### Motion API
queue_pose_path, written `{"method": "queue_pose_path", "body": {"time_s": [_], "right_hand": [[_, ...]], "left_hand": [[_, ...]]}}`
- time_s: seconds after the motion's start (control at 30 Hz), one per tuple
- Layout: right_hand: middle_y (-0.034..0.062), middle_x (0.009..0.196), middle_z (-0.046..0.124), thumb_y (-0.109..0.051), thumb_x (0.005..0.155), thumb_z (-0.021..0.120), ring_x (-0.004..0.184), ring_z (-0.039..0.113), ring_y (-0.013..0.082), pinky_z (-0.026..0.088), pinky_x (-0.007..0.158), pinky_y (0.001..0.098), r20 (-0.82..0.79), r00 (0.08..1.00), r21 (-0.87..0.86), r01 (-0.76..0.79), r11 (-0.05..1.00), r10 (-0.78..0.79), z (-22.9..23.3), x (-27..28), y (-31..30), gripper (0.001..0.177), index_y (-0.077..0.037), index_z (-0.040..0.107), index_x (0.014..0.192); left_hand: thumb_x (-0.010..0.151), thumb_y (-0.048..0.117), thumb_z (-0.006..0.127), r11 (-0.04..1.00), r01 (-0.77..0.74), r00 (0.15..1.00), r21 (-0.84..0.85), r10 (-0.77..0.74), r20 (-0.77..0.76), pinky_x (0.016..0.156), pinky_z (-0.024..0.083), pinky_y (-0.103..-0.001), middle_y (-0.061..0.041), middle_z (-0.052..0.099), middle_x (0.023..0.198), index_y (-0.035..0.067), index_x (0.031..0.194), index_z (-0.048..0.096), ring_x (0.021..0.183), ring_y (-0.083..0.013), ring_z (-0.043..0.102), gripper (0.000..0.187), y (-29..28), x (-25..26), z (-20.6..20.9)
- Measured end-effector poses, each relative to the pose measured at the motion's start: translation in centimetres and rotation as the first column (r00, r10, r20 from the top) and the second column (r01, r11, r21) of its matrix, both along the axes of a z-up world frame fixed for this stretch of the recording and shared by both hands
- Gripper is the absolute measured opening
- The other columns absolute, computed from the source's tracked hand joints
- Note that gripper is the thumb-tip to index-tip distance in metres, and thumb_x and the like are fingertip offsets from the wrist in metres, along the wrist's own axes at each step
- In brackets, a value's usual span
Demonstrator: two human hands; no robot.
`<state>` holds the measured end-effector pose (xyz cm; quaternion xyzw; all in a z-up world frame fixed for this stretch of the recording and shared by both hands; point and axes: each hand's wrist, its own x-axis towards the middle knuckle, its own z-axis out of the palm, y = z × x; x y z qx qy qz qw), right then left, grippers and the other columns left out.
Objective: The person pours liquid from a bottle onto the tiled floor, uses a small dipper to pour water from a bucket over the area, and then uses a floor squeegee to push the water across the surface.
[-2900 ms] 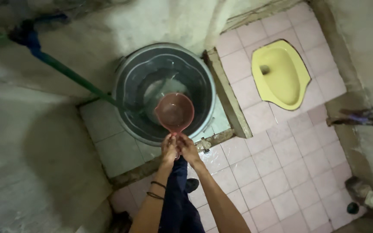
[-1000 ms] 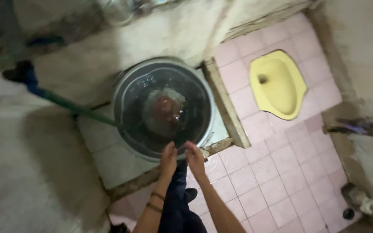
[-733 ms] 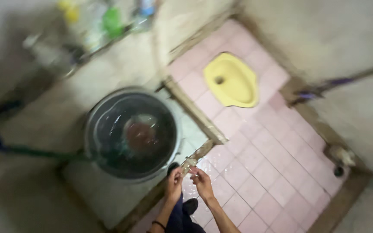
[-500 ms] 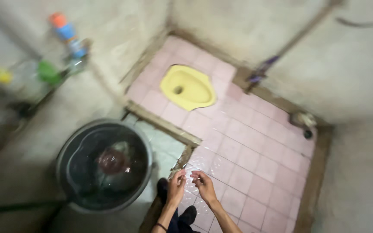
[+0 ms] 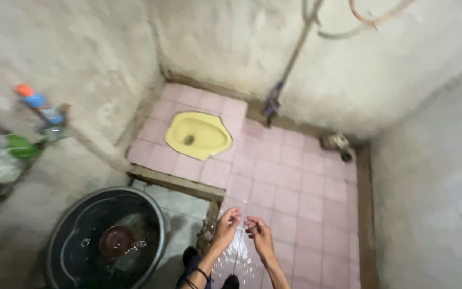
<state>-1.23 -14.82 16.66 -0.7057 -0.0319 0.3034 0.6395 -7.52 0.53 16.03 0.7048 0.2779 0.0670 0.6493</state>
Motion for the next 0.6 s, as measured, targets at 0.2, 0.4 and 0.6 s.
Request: {"method": "queue_pose_path", "body": {"time_s": [0.2, 0.4, 0.6], "right_hand": [[0.0032, 0.106, 0.074, -0.016, 0.100, 0.058, 0.086, 0.068, 0.0119, 0.056, 0.071, 0.0277, 0.108, 0.966, 0.065, -0.244, 0.968, 0.237, 1.0, 1.7, 11.3, 0.027, -0.005, 0.066, 0.123], [0.0056, 0.105, 0.071, -0.004, 0.097, 0.057, 0.093, 0.064, 0.0108, 0.054, 0.082, 0.0259, 0.302, 0.863, 0.252, -0.482, 0.839, 0.406, 1.7, 2.3, 27.5, 0.028, 0.000, 0.065, 0.124], [0.0075, 0.102, 0.070, -0.005, 0.100, 0.061, 0.085, 0.064, 0.0139, 0.055, 0.075, 0.0289, 0.307, 0.748, 0.124, -0.645, 0.754, 0.589, 3.9, 1.8, 44.6, 0.031, -0.005, 0.057, 0.130]], "left_hand": [[0.097, 0.017, 0.063, 0.978, -0.205, 0.976, 0.026, 0.203, 0.077, 0.092, 0.057, -0.033, -0.009, 0.075, 0.118, 0.005, 0.130, 0.062, 0.109, -0.0197, 0.072, 0.035, 8.3, -1.0, 3.1], [0.098, 0.020, 0.062, 0.868, -0.490, 0.859, 0.076, 0.467, 0.211, 0.089, 0.057, -0.035, -0.011, 0.074, 0.119, 0.003, 0.130, 0.062, 0.106, -0.0209, 0.070, 0.036, 22.5, -3.1, 7.9], [0.101, 0.023, 0.060, 0.741, -0.645, 0.752, 0.186, 0.574, 0.324, 0.088, 0.058, -0.036, -0.011, 0.069, 0.124, 0.003, 0.130, 0.062, 0.109, -0.0206, 0.067, 0.036, 39.0, -6.0, 11.6]]}}
